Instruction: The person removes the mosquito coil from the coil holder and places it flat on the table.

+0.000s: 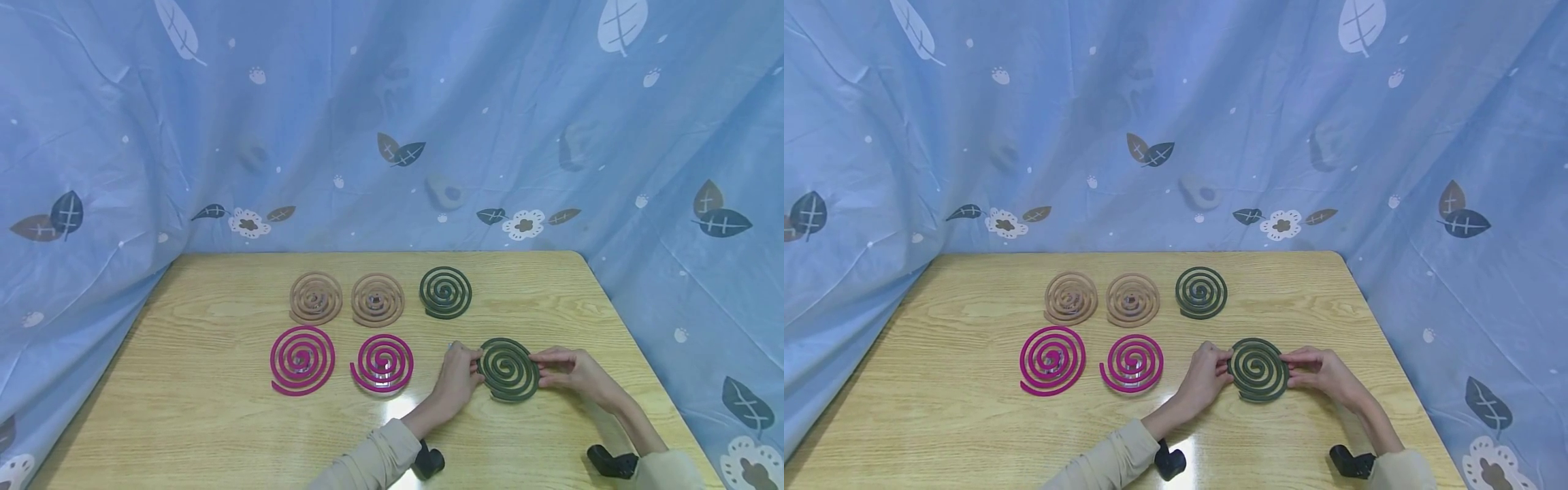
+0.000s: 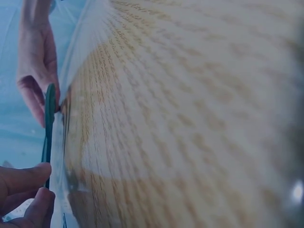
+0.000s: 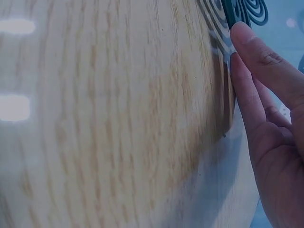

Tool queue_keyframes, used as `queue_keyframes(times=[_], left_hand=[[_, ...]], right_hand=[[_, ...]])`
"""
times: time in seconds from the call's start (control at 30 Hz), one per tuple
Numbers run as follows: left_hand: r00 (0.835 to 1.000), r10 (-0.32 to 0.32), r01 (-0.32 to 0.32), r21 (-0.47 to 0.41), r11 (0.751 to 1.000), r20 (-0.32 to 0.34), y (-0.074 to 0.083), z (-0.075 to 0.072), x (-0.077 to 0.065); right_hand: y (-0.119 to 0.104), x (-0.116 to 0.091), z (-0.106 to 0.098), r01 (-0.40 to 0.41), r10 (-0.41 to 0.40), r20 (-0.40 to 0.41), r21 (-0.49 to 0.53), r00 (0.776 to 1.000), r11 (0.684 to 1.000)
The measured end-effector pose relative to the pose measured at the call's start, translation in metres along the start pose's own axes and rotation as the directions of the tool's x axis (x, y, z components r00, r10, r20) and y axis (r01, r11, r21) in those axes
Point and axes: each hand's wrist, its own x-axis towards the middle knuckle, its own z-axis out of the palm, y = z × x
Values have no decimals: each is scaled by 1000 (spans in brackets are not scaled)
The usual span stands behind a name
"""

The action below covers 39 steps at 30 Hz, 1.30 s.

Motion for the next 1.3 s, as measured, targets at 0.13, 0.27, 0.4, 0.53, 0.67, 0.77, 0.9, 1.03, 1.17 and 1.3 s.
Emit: queue_keyframes(times=[0.13,0.27,0.4,0.53,0.67,0.77,0.9,1.03,1.17,1.3], left_hand=[[1000,-2,2,9,1000,9,1,0,0],[1000,-7,7,-5,1000,24,1,0,-1],[999,-12,12,-11,1000,38,1,0,-1],[999,-8,8,2,1000,40,1,0,-1],[999,-5,4,18,1000,45,0,-2,-1],[999,-9,8,26,1000,52,0,-3,0],[998,4,-8,60,998,58,-2,-1,1],[997,41,-53,182,982,66,-1,0,4],[995,58,-79,302,950,78,1,0,6],[994,51,-79,313,946,97,2,-2,4]], right_hand=[[-1,0,0,-2,2,-2,-12,1000,1000],[-3,0,0,-11,11,10,-13,1000,1000],[-5,-1,0,-9,9,27,-5,1000,1000],[-5,-1,0,1,-1,29,-23,1000,1000],[-8,1,2,-22,23,9,-110,1000,994],[-11,3,4,-33,32,-12,-170,999,985],[-10,4,5,-2,-3,-23,-209,1000,978],[-12,5,7,10,-15,-24,-230,1000,973],[-14,6,9,-20,15,-22,-243,1000,970],[-15,7,10,-38,33,-26,-236,999,971]])
